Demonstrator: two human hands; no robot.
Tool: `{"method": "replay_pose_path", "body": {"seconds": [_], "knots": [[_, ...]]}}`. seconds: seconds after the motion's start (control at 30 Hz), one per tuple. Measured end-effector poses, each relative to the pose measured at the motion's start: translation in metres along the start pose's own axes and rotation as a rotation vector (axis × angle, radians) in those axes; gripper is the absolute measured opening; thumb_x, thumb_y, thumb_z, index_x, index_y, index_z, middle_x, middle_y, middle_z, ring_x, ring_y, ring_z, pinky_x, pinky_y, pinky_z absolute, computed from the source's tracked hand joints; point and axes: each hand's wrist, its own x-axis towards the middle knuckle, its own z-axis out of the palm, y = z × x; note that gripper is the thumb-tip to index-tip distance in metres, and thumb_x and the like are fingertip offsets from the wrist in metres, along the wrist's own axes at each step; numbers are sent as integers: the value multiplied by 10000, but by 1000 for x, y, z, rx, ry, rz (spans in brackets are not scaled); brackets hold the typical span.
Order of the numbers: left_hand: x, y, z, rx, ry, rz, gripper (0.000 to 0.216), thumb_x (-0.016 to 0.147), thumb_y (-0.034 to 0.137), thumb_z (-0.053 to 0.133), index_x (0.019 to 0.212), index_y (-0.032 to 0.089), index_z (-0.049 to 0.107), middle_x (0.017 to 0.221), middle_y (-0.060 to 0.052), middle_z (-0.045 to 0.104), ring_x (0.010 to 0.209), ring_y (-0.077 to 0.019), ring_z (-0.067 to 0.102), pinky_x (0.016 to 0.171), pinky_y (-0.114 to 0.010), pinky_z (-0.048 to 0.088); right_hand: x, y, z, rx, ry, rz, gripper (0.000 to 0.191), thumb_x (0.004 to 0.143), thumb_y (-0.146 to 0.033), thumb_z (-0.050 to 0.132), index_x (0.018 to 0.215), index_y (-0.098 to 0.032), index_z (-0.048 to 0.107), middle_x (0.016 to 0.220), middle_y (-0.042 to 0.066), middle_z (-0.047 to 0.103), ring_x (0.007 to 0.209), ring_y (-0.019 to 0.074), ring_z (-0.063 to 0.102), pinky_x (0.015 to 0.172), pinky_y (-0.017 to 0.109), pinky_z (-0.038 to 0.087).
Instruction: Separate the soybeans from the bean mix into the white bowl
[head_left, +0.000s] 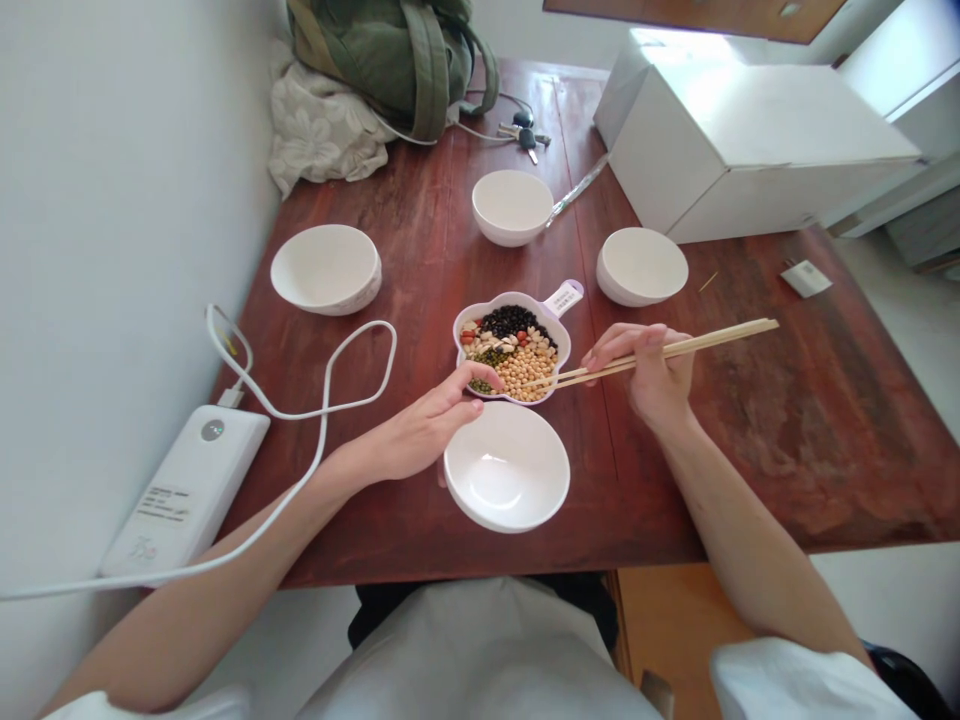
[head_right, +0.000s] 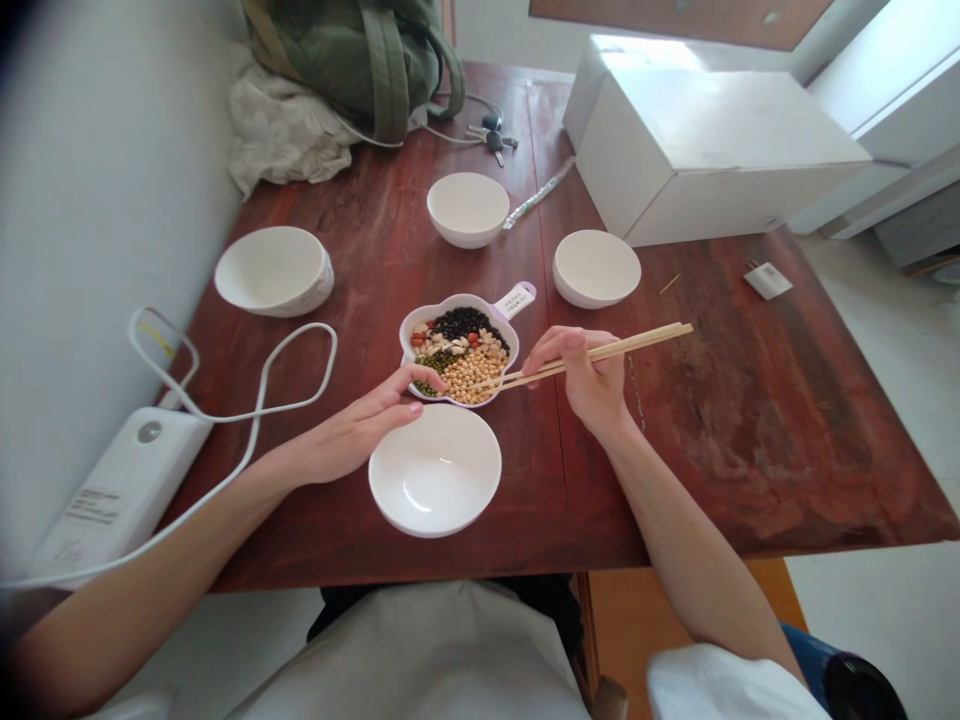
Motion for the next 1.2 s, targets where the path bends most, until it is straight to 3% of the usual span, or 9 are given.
{"method": "replay_pose_path", "body": {"seconds": [0.27, 0.4, 0.47, 0.57, 0.63, 0.7, 0.8, 0.97, 1.2], "knots": [[2, -2, 1, -17, 25, -19, 237, 1083, 426, 521, 1271, 282, 517, 928, -2, 614, 710, -153, 594, 580, -250, 477, 10, 1, 8, 185, 340, 37, 727, 1024, -721, 497, 572, -215, 758, 555, 54, 644, 502, 170, 693, 426, 299, 567], [2, -2, 1, -25, 29, -17, 233, 1082, 426, 522, 1265, 282, 515, 917, 1, 613, 696, -151, 591, 574, -251, 478, 16, 6, 13, 261, 530, 108, 731, 964, -789, 543, 532, -214, 677, 406, -43, 414, 322, 122, 521, 316, 253, 451], [2, -2, 1, -19, 20, -13, 237, 1086, 429, 513, 1272, 281, 508, 915, 0, 617, 697, -158, 600, 578, -259, 487, 18, 12, 14, 248, 575, 110, 736, 969, -809, 502, 565, -216, 664, 395, -56, 402, 345, 133, 553, 389, 267, 540], [1, -1, 2, -16, 0, -10, 261, 1088, 425, 510, 1305, 282, 501, 945, -13, 630, 722, -173, 626, 595, -276, 509, 20, 24, 14, 178, 451, 36, 679, 989, -806, 454, 813, -229, 767, 627, 16, 699, 716, 212, 805, 735, 380, 711], [0, 0, 2, -24, -3, -17, 260, 1087, 417, 504, 1311, 284, 498, 968, -19, 639, 734, -177, 634, 604, -281, 517, 21, 32, 13, 89, 293, -15, 625, 1004, -785, 452, 1035, -262, 794, 933, 52, 821, 993, 244, 835, 963, 451, 693], [0, 0, 2, -22, 0, -26, 246, 1089, 413, 490, 1299, 285, 489, 973, -19, 645, 729, -174, 632, 605, -282, 515, 21, 37, 12, -4, 141, -54, 583, 1019, -757, 452, 1169, -295, 774, 1149, 58, 818, 1078, 251, 822, 1077, 490, 647], [0, 1, 2, 6, 16, -27, 238, 1089, 408, 481, 1291, 283, 475, 985, -17, 648, 722, -168, 626, 610, -284, 515, 19, 35, 9, -140, 9, -124, 536, 1055, -695, 425, 1232, -308, 751, 1221, 69, 791, 1192, 267, 781, 1192, 524, 567], [0, 1, -3, 2, 32, -5, 268, 1083, 397, 495, 1325, 291, 447, 1031, -21, 660, 740, -168, 653, 639, -295, 545, 14, 26, 1, -389, -109, -256, 509, 1089, -618, 394, 1279, -304, 746, 1261, 90, 783, 1274, 269, 725, 1123, 471, 584], [-1, -1, -10, -75, 94, 71, 402, 1025, 400, 608, 1385, 289, 467, 923, -3, 661, 625, -145, 604, 532, -252, 504, 4, 15, -7, -561, -114, -252, 460, 1113, -532, 396, 1294, -304, 753, 1301, 89, 776, 1171, 231, 764, 921, 370, 624]]}}
